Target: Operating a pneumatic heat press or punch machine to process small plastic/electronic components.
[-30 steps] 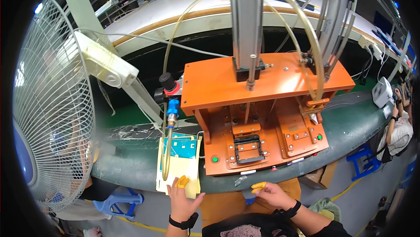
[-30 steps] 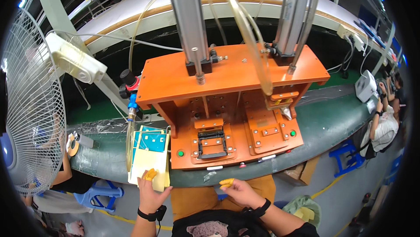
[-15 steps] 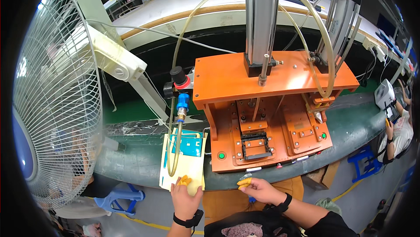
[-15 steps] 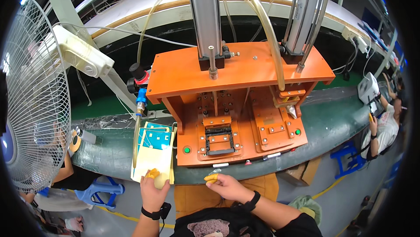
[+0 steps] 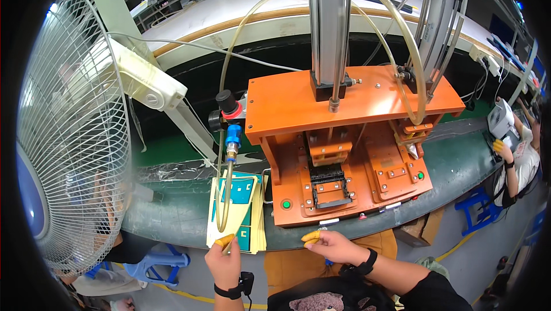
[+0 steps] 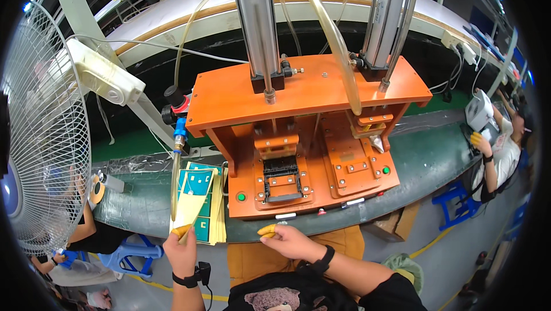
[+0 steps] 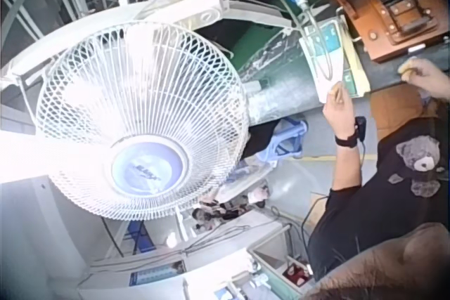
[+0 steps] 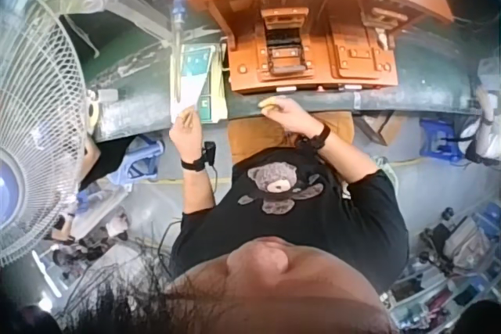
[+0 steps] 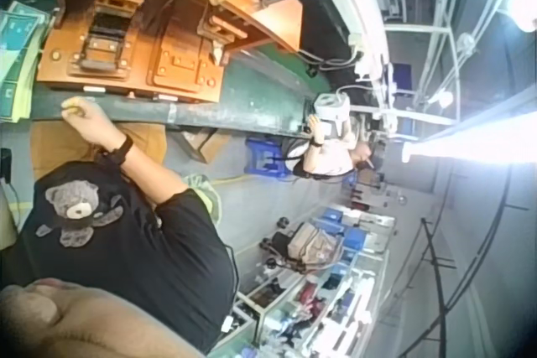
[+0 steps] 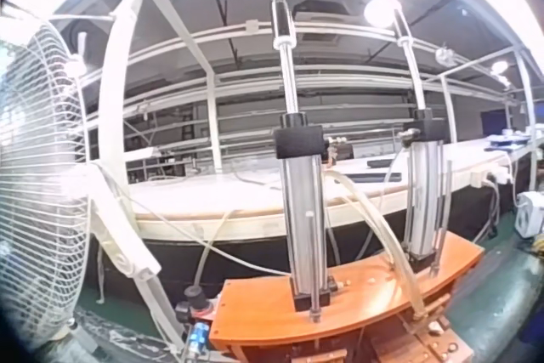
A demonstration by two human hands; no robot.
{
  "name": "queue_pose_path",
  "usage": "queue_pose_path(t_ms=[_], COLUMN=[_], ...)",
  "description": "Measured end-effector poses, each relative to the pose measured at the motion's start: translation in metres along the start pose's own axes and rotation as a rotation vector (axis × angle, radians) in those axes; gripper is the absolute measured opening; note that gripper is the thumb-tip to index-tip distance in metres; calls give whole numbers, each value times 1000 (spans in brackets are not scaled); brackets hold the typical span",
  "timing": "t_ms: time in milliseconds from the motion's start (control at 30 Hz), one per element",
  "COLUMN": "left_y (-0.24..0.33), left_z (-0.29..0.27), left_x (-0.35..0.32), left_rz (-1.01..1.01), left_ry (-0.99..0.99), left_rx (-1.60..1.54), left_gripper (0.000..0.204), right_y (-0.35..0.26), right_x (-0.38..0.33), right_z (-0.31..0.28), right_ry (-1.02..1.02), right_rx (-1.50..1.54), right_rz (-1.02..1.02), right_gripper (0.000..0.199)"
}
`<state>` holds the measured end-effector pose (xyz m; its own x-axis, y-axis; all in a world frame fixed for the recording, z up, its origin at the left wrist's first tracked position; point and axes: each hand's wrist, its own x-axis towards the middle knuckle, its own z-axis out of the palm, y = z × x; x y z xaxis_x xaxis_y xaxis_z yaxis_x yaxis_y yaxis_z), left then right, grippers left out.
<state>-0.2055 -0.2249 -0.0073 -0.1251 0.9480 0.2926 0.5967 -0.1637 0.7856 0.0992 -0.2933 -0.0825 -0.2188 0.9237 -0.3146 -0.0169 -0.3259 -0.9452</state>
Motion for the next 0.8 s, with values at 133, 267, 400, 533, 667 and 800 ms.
queue_pose_path(t_ms=[133, 267, 400, 533, 667, 800], left_y=[19, 49, 66, 70, 73, 58], left_z=[-11, -13, -2, 9, 7, 10], left_x=[-23, -50, -74, -85, -76, -51], left_rz=[92, 215, 323, 348, 348, 341], left_ry=[-23, -109, -227, -310, -420, -317], left_rx=[118, 214, 181, 177, 78, 21], left_gripper=[14, 15, 17, 22, 36, 50], right_y=[-22, -42, -39, -33, -25, -45], right_x=[17, 42, 55, 53, 45, 18], right_z=[28, 57, 68, 69, 66, 58], right_ry=[-149, -169, -85, -57, -79, -134], right_rx=[189, 288, 522, 604, 602, 415], right_rz=[-20, 78, 182, 204, 90, -38], right_gripper=[41, 42, 30, 23, 22, 28])
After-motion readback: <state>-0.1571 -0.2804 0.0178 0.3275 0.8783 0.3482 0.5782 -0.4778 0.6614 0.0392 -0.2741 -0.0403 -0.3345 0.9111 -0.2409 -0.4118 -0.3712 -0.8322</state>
